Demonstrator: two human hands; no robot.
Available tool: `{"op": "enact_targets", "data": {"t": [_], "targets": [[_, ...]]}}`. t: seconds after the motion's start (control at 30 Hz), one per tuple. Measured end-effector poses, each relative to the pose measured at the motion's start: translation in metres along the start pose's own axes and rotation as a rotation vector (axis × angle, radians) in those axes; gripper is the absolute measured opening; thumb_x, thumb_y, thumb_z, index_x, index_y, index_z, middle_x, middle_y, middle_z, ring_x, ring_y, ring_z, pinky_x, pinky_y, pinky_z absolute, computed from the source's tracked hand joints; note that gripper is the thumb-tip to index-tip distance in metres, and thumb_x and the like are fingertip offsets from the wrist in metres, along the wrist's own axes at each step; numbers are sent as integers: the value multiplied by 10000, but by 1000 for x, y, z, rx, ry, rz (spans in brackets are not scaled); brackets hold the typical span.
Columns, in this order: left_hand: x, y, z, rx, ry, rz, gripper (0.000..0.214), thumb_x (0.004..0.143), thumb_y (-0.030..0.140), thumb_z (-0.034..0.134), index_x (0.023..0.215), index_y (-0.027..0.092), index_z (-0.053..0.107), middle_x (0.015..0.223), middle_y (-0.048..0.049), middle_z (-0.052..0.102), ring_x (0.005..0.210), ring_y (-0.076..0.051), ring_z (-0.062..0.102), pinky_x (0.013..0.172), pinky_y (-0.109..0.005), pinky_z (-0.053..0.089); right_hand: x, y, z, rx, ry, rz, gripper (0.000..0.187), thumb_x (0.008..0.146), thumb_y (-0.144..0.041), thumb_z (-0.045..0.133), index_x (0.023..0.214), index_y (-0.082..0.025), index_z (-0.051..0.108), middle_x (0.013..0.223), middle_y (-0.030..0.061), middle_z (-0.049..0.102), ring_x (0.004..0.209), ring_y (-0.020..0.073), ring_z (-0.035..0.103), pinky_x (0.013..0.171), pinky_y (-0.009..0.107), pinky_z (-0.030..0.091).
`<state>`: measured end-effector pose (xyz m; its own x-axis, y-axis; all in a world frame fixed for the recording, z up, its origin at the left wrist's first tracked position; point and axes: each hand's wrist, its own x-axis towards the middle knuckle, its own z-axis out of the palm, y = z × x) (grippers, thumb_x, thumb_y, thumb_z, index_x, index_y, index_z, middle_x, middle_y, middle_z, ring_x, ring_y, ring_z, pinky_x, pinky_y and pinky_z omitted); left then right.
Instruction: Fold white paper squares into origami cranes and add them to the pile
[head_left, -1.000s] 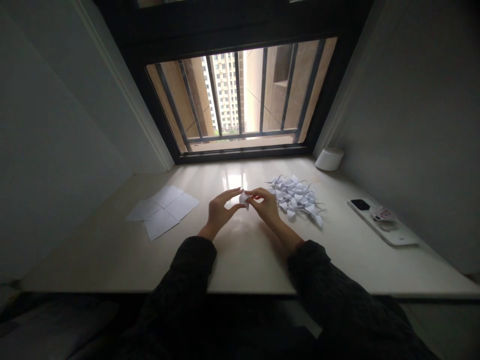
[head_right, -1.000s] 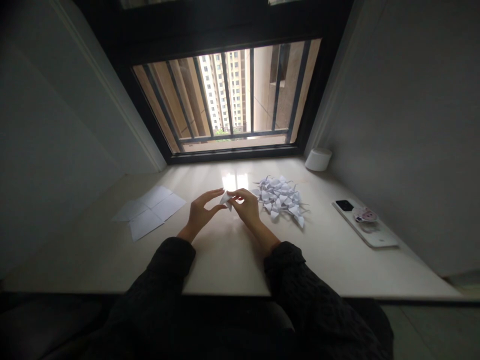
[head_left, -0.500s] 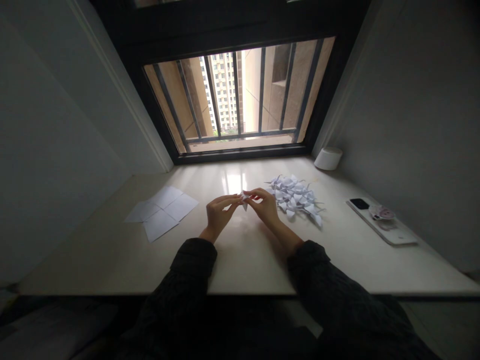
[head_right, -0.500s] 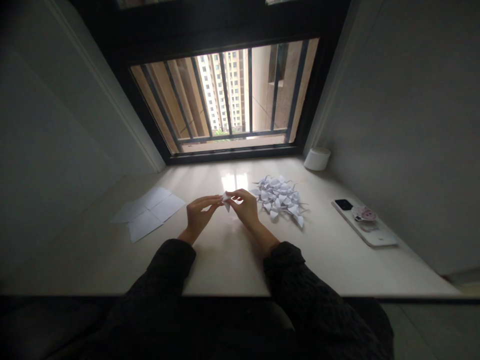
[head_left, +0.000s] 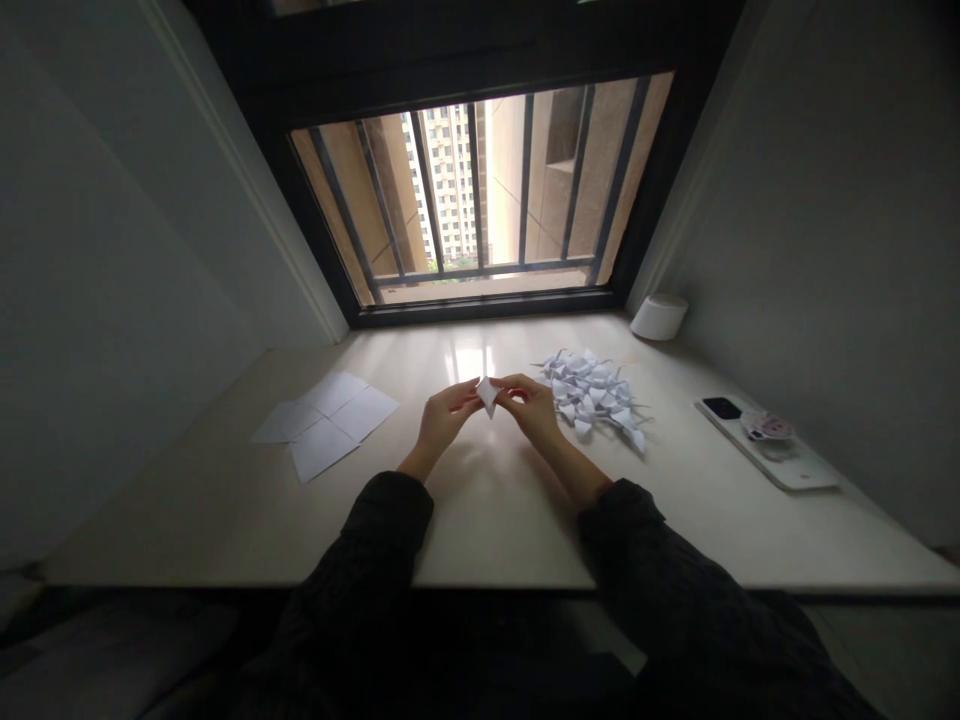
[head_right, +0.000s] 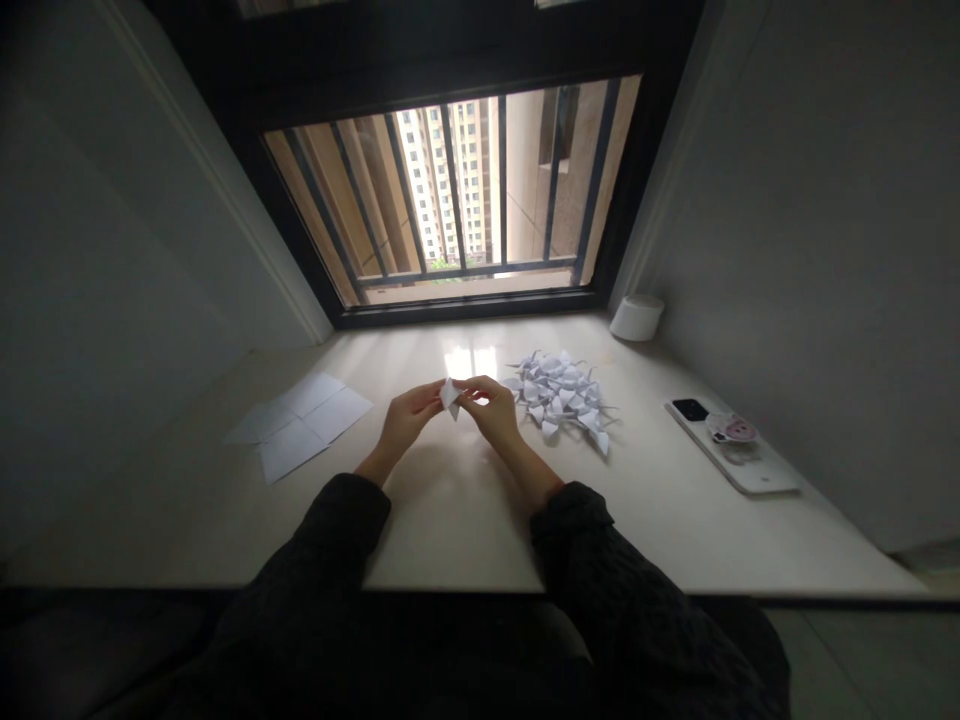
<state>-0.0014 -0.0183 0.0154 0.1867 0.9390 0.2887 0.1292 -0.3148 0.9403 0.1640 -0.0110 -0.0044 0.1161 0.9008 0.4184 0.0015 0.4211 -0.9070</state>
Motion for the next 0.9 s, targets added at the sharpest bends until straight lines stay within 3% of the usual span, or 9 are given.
{"op": "enact_targets", "data": {"t": [0.1, 0.23, 0.43, 0.63, 0.9], "targets": [[2, -5, 3, -168, -17, -129, 478, 708, 413, 718, 1112, 163, 667, 1044, -103, 706, 906, -237, 670, 844, -399, 510, 0, 0, 1, 98, -12, 70, 237, 620, -330, 775, 829, -224, 736, 774, 19, 704, 687, 163, 620, 690, 324, 511], [0, -4, 4, -256, 19, -196, 468, 669, 411, 749, 1064, 166, 694, 970, -92, 722, 862, -219, 668, 825, -380, 504, -2, -3, 3, 188, -46, 137, 273, 626, -352, 776, 858, -217, 725, 816, 29, 702, 734, 174, 619, 715, 330, 512], [1, -6, 3, -322, 42, -211, 398, 680, 386, 741, 1019, 180, 717, 934, -80, 725, 861, -215, 662, 821, -383, 508, -4, -7, 2, 92, -183, -10, 290, 730, -365, 698, 1010, -287, 706, 1054, 48, 602, 918, 185, 567, 737, 305, 506], [1, -2, 3, -386, 74, -196, 386, 676, 358, 741, 1007, 159, 721, 1033, -105, 706, 917, -240, 653, 849, -418, 510, -3, -4, 1, -6, -221, -73, 274, 750, -361, 681, 1016, -294, 692, 1048, 49, 578, 900, 181, 555, 728, 313, 502], [0, 1, 4, -357, 71, -196, 376, 673, 341, 737, 990, 139, 725, 996, -100, 717, 878, -236, 662, 828, -418, 526, -4, -3, 2, 2, -295, -101, 260, 784, -333, 645, 1040, -317, 692, 1086, 51, 574, 989, 200, 567, 760, 318, 511]]}}
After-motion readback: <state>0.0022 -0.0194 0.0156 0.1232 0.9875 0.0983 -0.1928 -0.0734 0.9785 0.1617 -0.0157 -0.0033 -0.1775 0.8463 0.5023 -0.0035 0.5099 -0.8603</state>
